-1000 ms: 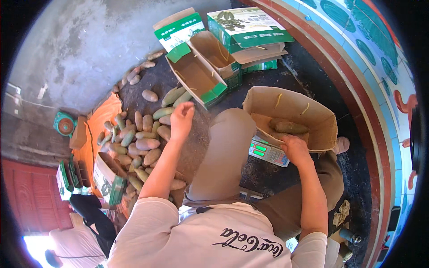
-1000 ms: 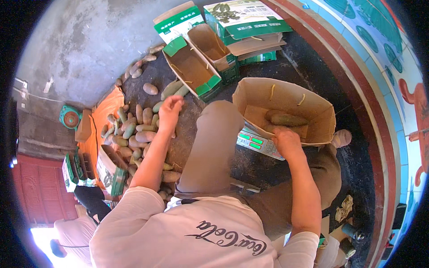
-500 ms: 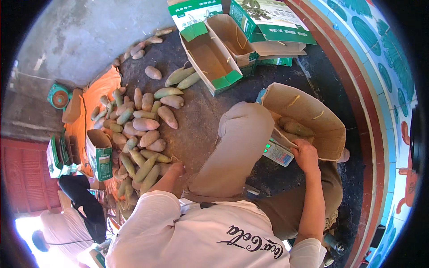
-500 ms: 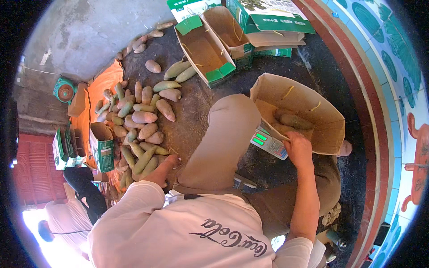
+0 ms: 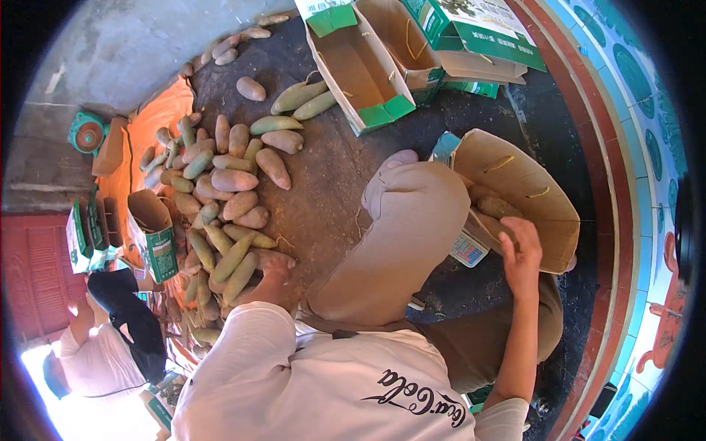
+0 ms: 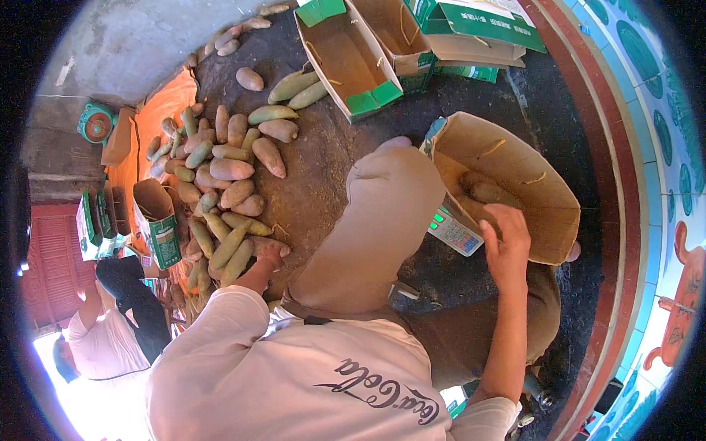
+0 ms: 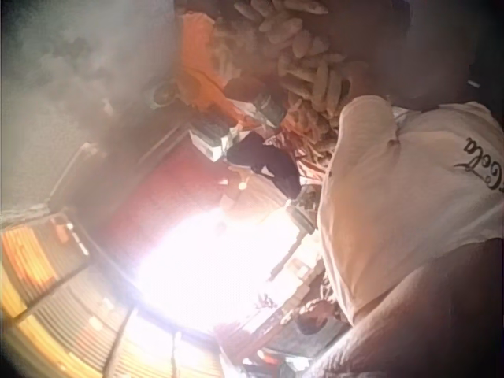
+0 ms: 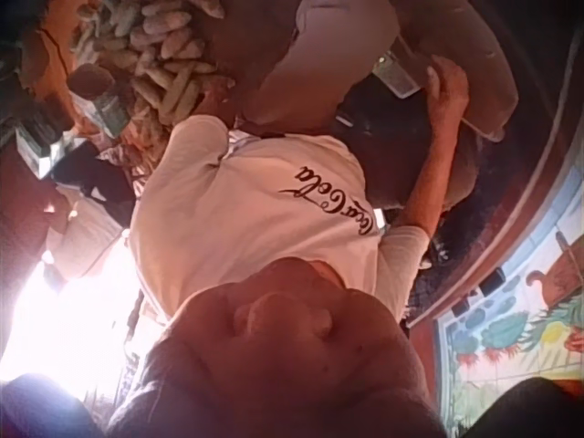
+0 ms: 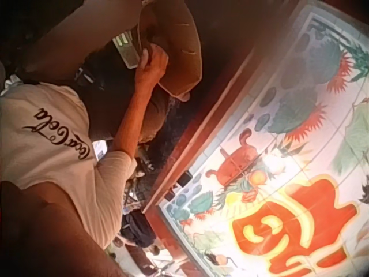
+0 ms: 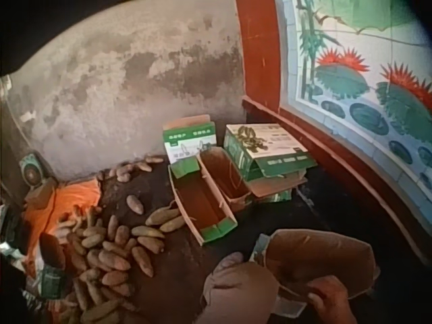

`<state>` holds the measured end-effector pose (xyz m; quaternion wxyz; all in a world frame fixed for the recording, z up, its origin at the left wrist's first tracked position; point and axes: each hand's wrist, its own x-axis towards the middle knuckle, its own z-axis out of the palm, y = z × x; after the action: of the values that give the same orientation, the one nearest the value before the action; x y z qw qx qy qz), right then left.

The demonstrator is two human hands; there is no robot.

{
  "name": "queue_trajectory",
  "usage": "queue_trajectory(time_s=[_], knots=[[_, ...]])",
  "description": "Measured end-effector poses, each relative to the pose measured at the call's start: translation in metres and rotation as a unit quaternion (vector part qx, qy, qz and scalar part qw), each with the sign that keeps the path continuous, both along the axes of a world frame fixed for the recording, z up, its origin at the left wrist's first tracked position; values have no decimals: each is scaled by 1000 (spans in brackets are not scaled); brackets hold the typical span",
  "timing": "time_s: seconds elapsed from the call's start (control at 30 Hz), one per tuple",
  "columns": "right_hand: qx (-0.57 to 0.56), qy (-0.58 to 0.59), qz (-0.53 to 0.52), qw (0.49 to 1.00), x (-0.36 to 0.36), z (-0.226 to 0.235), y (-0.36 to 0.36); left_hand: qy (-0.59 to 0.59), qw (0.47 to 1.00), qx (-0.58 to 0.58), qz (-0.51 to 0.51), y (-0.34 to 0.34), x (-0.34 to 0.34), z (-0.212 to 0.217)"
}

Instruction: The person packs root vegetables by hand, picking them from a pile on the floor and placing them into cardboard boxes and paper bags positioned on a digital scale.

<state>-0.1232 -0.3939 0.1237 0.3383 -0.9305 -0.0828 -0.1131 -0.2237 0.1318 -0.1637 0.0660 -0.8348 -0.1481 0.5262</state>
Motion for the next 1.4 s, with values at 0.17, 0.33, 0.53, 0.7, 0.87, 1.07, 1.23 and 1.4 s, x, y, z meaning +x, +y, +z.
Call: queue_trajectory(time_s=[0.17,0.33,0.53,0.7,0.87,1.07,1.23,1.4], knots=[[223,-2,82,971,-8,74,51,13,998,-9,-64,-6,-4,2],[551,77,443,703,9,111,105,-14,1000,-5,-23,14,-18,-28],[662,171,313,659,-35,140,124,-29,998,-3,-48,-33,15,26],[727,217,211,616,-43,148,143,-71,996,9,-47,-28,10,23],[782,221,117,572,-41,157,169,-59,998,-7,-38,-18,15,13],[824,210,40,524,-36,161,190,25,998,13,-60,-24,22,12],[807,249,95,526,-37,145,194,8,990,18,-138,-24,27,13],[790,210,185,545,-31,125,193,-7,985,15,-174,-14,24,3]])
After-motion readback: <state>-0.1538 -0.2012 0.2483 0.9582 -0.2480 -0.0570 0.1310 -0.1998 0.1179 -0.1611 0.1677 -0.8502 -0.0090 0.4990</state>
